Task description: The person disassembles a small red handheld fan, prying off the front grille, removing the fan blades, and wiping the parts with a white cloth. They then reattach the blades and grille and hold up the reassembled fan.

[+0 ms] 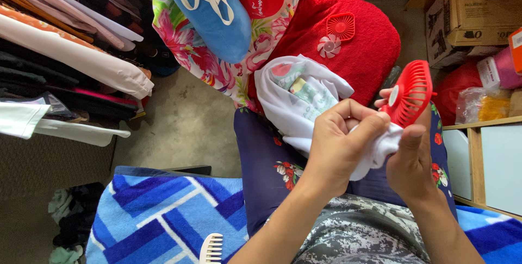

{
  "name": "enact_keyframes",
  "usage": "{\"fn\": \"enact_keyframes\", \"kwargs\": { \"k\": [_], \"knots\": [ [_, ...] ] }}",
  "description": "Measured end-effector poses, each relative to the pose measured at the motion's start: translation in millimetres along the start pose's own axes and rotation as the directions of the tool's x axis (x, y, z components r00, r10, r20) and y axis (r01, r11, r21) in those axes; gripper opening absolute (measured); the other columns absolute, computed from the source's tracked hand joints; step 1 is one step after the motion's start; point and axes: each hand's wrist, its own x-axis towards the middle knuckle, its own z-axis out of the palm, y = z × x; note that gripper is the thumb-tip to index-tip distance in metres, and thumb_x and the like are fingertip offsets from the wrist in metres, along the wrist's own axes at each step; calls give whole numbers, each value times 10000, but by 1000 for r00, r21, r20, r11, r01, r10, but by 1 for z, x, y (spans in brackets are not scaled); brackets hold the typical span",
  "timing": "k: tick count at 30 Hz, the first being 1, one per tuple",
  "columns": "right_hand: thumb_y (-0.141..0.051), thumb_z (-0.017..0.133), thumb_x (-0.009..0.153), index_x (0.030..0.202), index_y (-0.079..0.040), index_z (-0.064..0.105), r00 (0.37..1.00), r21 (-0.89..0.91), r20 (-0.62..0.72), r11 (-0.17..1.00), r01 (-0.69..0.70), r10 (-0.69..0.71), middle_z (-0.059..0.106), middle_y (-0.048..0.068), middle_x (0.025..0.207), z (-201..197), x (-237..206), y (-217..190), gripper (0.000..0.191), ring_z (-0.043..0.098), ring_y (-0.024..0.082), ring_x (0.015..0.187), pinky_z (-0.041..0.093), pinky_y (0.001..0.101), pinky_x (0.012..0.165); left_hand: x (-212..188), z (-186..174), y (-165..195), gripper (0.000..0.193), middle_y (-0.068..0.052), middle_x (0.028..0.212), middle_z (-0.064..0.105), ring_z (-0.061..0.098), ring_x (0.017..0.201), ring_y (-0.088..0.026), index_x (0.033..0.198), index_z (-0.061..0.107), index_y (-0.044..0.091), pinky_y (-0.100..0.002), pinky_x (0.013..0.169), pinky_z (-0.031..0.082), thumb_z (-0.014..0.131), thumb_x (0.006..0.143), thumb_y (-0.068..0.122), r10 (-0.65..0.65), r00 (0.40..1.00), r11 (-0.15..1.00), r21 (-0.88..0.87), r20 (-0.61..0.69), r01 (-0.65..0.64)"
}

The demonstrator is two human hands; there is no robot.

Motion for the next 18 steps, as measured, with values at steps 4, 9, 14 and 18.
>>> {"fn": "enact_keyframes", "kwargs": {
  "k": [4,9,14,18],
  "knots": [
    [-794,270,1033,1473,2,353,998,-61,-6,996,60,-60,468,129,1386,-1,1,1,913,506,199,1236,432,364,1131,-2,4,0,142,-70,825,700,628,669,-58,972,639,-24,-212,575,497,724,967,91,23,1000,997,80,-4,-23],
    [-775,254,1055,1605,-11,269,986,-200,16,966,166,-166,451,138,1397,-6,2,2,942,492,193,1235,425,349,1126,1,5,4,143,-67,784,684,608,633,-51,958,633,-31,-206,534,472,718,963,84,43,999,988,146,-26,-38],
    [-737,258,1081,1663,-16,156,974,-237,57,945,225,-218,423,164,1437,-8,2,2,933,491,208,1256,453,348,1089,2,2,3,137,-78,789,698,630,633,-64,950,628,-34,-215,542,491,709,954,76,32,999,995,99,-11,-31],
    [-736,244,1088,1668,-23,181,974,-228,70,947,227,-217,446,148,1427,-7,1,2,922,506,204,1277,444,360,1140,5,2,-3,134,-93,851,710,646,689,-71,980,622,-35,-223,596,517,701,975,73,27,999,999,-22,-22,-28]
  ]
}}
